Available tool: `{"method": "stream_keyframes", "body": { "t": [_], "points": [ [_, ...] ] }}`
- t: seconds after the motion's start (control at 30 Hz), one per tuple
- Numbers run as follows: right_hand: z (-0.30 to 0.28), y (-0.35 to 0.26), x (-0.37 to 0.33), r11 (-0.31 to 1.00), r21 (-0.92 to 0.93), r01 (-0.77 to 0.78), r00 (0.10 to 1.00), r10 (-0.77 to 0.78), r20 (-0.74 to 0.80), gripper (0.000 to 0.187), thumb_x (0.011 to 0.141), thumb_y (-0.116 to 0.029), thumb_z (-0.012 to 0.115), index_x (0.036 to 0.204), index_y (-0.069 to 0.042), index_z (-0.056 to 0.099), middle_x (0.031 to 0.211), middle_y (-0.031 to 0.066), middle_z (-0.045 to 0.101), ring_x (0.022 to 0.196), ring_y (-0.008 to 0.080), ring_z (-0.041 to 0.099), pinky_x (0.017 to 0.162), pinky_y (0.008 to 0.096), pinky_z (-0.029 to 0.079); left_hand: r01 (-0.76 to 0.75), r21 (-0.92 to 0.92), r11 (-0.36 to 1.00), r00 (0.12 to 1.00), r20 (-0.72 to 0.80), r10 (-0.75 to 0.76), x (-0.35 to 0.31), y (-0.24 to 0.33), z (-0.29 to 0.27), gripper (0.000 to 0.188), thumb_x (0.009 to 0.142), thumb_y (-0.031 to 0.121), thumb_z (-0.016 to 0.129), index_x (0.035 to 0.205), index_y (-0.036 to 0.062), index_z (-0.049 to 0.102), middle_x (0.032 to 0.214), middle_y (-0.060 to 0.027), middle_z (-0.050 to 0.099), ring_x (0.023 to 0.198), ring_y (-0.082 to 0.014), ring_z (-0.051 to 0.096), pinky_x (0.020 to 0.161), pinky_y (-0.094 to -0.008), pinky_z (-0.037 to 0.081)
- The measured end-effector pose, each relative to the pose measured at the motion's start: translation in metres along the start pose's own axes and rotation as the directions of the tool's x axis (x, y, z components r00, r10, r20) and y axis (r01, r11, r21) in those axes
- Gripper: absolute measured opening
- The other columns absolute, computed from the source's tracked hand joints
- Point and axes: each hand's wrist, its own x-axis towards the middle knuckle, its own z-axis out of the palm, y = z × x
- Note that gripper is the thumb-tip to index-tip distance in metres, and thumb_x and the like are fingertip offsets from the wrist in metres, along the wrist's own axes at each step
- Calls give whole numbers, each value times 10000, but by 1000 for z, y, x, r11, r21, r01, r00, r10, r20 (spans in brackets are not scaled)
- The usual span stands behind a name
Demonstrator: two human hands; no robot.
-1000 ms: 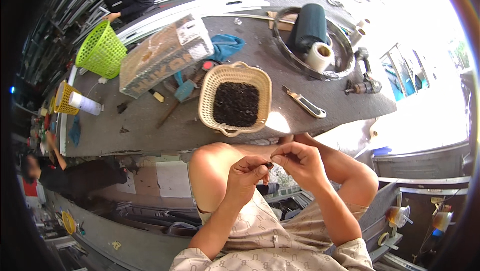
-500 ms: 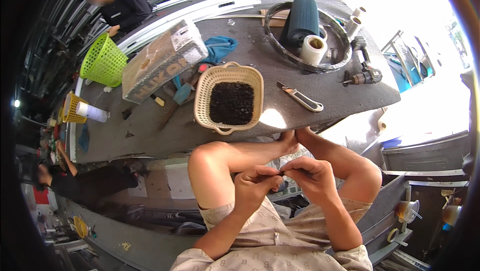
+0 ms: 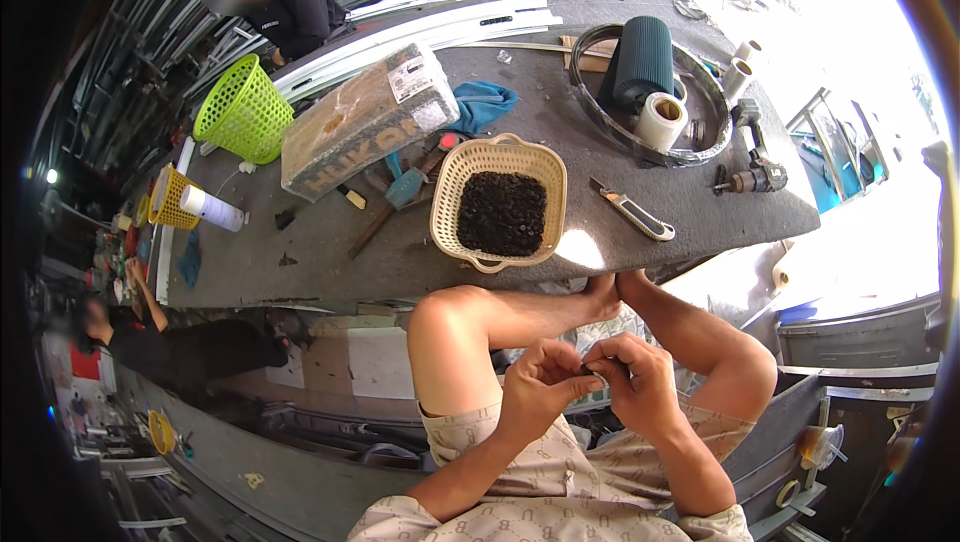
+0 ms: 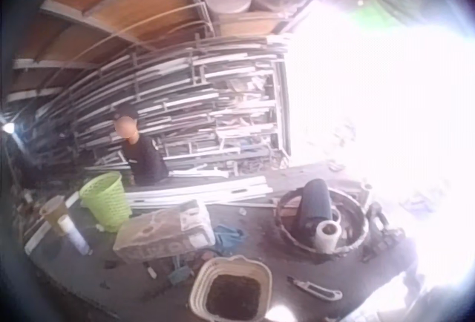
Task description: The person uses pliers to trim small black fasteners at a workbench, then picks up a basket of fasteners and continues trimming them while sitting on the floor. The person also retrieves a long aluminum profile from a rack and places it on the table.
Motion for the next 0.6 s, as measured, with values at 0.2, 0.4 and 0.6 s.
{"method": "stream_keyframes", "body": {
  "t": [0.2, 0.4, 0.6],
  "points": [
    [5, 10, 59, 958, -153, 244, 961, -217, 172, 124, 856, 39, 736, 971, -7, 731, 870, 158, 731, 782, 340, 725, 718, 401, 579, 68, -63, 996, 993, -93, -73, 26, -5, -27, 277, 930, 70, 824, 1148, 12, 664, 826, -36, 694, 688, -96, 636, 619, -257, 528],
    [74, 52, 218, 652, -683, 330, 943, -199, 266, 136, 818, -85, 751, 952, -69, 771, 957, 149, 734, 985, 343, 722, 869, 466, 555, 157, -114, 981, 985, -52, -164, 46, -27, -47, 234, 958, 166, 822, 988, 61, 615, 755, -15, 645, 623, -92, 594, 555, -240, 478],
    [102, 78, 246, 558, -778, 287, 953, -81, 293, 78, 816, -73, 719, 835, -48, 790, 940, 169, 760, 993, 324, 740, 877, 454, 549, 185, -106, 977, 982, -28, -188, 39, -39, -62, 161, 977, 167, 802, 1052, 72, 697, 753, 23, 632, 605, -50, 553, 526, -201, 426]
  ]
}}
